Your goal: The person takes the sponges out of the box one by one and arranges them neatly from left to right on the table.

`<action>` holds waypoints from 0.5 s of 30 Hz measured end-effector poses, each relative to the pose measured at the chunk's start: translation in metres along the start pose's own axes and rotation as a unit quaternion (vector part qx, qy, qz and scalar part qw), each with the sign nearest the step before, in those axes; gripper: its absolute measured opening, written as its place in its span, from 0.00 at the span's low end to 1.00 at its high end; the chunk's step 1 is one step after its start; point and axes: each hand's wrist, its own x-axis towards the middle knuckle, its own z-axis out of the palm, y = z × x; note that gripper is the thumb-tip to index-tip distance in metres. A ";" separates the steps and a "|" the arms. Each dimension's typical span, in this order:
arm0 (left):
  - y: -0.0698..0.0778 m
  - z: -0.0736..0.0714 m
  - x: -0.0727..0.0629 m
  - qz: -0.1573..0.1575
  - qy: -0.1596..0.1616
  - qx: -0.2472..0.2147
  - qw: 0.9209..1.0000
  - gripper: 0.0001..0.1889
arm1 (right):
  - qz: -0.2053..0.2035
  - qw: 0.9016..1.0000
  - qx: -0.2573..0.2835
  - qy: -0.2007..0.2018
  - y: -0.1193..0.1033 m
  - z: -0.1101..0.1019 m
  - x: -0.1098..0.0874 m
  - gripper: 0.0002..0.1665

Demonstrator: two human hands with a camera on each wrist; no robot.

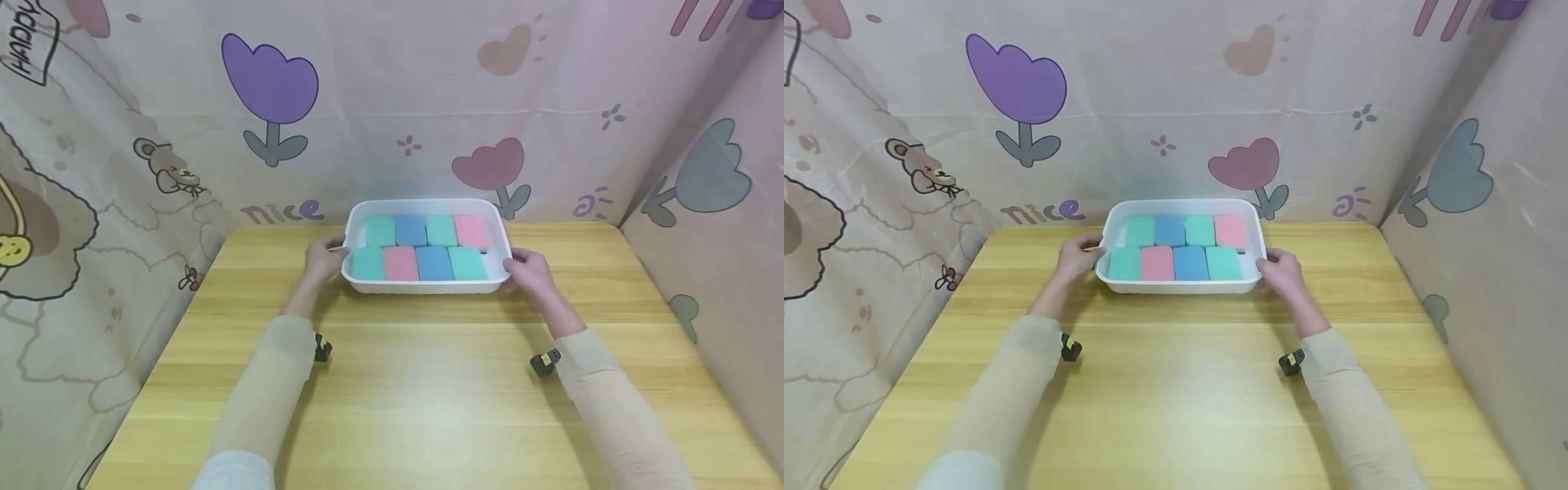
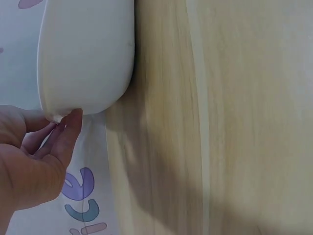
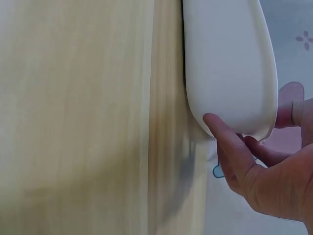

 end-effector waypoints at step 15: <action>-0.005 0.005 0.000 0.002 -0.001 -0.032 0.999 0.22 | 0.004 1.000 0.018 0.007 0.004 0.000 0.004 0.39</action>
